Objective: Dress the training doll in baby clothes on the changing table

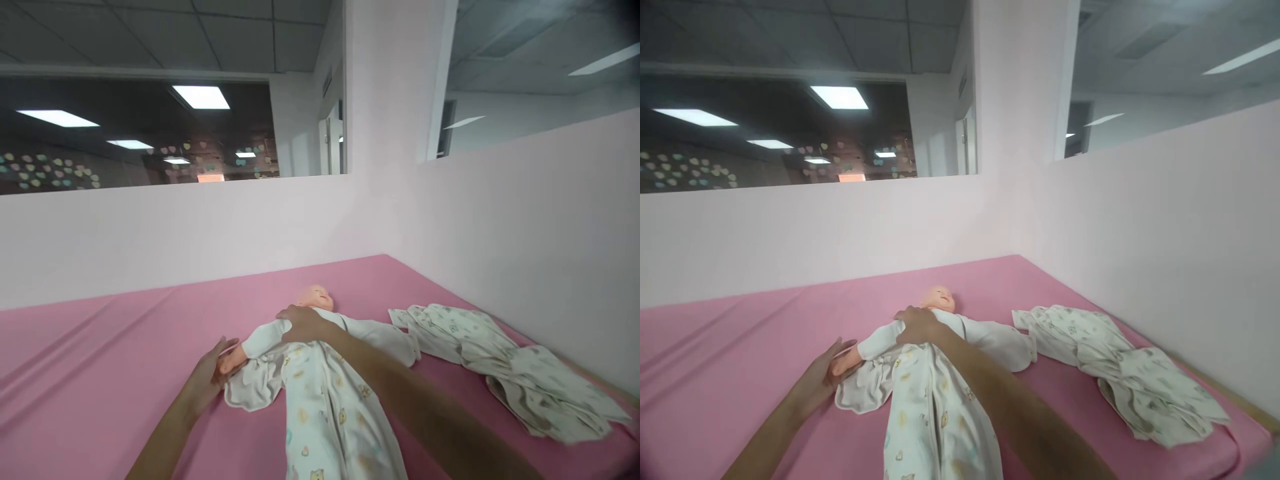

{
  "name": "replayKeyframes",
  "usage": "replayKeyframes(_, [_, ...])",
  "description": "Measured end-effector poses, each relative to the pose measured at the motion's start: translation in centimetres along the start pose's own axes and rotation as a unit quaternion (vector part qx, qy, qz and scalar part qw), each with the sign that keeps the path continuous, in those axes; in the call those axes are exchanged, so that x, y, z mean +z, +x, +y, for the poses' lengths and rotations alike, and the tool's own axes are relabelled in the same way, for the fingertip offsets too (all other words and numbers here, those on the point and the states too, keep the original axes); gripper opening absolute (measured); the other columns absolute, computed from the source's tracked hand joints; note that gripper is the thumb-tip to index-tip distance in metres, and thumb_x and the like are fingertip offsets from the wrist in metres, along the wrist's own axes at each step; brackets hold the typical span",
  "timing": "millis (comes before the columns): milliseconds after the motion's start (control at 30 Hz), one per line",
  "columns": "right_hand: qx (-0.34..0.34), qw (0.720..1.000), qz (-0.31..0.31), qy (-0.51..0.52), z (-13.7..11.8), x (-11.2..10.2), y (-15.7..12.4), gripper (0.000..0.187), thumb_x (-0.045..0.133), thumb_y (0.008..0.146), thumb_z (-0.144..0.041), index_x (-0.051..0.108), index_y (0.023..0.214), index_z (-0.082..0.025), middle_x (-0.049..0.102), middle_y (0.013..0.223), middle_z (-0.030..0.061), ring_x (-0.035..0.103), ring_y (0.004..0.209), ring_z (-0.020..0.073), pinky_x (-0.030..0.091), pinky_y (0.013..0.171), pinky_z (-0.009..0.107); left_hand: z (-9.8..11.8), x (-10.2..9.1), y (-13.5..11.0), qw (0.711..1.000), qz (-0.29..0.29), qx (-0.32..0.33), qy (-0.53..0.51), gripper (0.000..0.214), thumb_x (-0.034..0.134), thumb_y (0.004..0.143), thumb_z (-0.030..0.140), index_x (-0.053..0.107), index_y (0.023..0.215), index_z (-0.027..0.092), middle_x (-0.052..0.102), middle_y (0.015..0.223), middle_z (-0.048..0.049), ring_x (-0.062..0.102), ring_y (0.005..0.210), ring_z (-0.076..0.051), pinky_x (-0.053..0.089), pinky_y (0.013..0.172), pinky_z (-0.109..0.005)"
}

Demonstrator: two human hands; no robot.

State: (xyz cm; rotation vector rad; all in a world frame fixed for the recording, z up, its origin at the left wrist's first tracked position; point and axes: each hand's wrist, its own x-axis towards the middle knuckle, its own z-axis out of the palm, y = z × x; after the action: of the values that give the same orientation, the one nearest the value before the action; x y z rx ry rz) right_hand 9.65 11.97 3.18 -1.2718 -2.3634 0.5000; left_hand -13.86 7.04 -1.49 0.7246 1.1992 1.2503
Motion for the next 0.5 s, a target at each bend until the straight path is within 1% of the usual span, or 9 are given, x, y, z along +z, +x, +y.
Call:
replayKeyframes(67, [-0.004,0.999,0.025,0.036,1.1,-1.1,-1.7,0.055,0.067,0.069,-0.035,0.06,0.124,-0.029,0.061,0.125,0.0021,0.058,0.111,0.021,0.044,0.09,0.028,0.2,0.1,-0.1,0.997,-0.002,0.005,0.073,0.031,0.055,0.088,0.036,0.057,0.112,0.017,0.069,0.105,-0.0108,0.069,0.093,-0.025,0.058,0.076,-0.037])
replayKeyframes(133, [0.031,0.994,0.084,0.057,3.4,-2.4,-4.6,0.049,0.059,0.077,-0.035,0.057,0.126,-0.028,0.06,0.128,0.0019,0.056,0.114,0.0188,0.042,0.092,0.026,0.4,0.0,-0.3,0.983,0.031,0.047,0.174,0.03,0.054,0.087,0.038,0.059,0.109,0.018,0.068,0.11,-0.0098,0.067,0.098,-0.025,0.056,0.081,-0.036])
replayKeyframes(167, [0.066,0.989,0.121,0.059,5.0,-3.0,-6.6,0.046,0.053,0.08,-0.033,0.057,0.125,-0.026,0.059,0.128,0.0035,0.055,0.114,0.0188,0.042,0.092,0.026,0.5,0.0,-0.4,0.966,0.059,0.083,0.236,0.029,0.053,0.087,0.038,0.06,0.107,0.019,0.067,0.111,-0.0092,0.065,0.102,-0.025,0.054,0.085,-0.036])
replayKeyframes(233, [0.168,0.966,0.191,0.05,8.8,-4.0,-11.1,0.04,0.041,0.085,-0.031,0.059,0.118,-0.018,0.062,0.12,0.0096,0.057,0.108,0.0221,0.041,0.091,0.032,0.7,0.4,-0.6,0.913,0.12,0.167,0.353,0.028,0.05,0.086,0.041,0.061,0.103,0.021,0.065,0.115,-0.0079,0.062,0.106,-0.027,0.05,0.09,-0.039])
replayKeyframes(300, [0.279,0.928,0.244,0.041,12.6,-4.5,-15.7,0.041,0.033,0.086,-0.031,0.059,0.111,-0.012,0.065,0.106,0.0154,0.06,0.098,0.0273,0.042,0.084,0.038,1.0,2.1,-1.0,0.86,0.15,0.241,0.423,0.032,0.047,0.087,0.047,0.06,0.103,0.023,0.063,0.116,-0.0072,0.061,0.103,-0.028,0.05,0.088,-0.041])
replayKeyframes(333, [0.326,0.907,0.263,0.04,14.3,-4.6,-17.7,0.041,0.033,0.085,-0.031,0.058,0.109,-0.01,0.065,0.101,0.0174,0.06,0.094,0.0294,0.042,0.08,0.04,1.1,3.6,-1.2,0.843,0.143,0.272,0.441,0.034,0.045,0.087,0.049,0.059,0.104,0.023,0.063,0.116,-0.0068,0.061,0.1,-0.027,0.05,0.086,-0.04])
replayKeyframes(367, [0.362,0.89,0.274,0.042,15.8,-4.5,-19.3,0.04,0.034,0.083,-0.031,0.058,0.106,-0.009,0.065,0.097,0.0179,0.061,0.091,0.0303,0.042,0.077,0.04,1.2,5.4,-1.4,0.832,0.119,0.3,0.452,0.036,0.044,0.087,0.051,0.059,0.103,0.023,0.064,0.113,-0.0064,0.061,0.098,-0.026,0.05,0.084,-0.039])
replayKeyframes(433, [0.385,0.878,0.279,0.054,17.9,-4.0,-21.1,0.036,0.039,0.082,-0.033,0.058,0.105,-0.012,0.066,0.093,0.015,0.062,0.089,0.0279,0.043,0.075,0.036,1.2,10.1,-1.8,0.802,0.019,0.352,0.482,0.035,0.045,0.087,0.05,0.061,0.101,0.023,0.066,0.109,-0.0055,0.061,0.1,-0.024,0.048,0.089,-0.036])
replayKeyframes(500, [0.385,0.878,0.278,0.064,19.1,-3.2,-21.0,0.037,0.044,0.08,-0.035,0.056,0.109,-0.014,0.067,0.092,0.0128,0.062,0.087,0.0259,0.042,0.073,0.033,0.8,15.4,-1.9,0.741,-0.122,0.398,0.526,0.036,0.041,0.09,0.048,0.06,0.108,0.023,0.065,0.114,-0.0058,0.059,0.107,-0.023,0.045,0.095,-0.035])
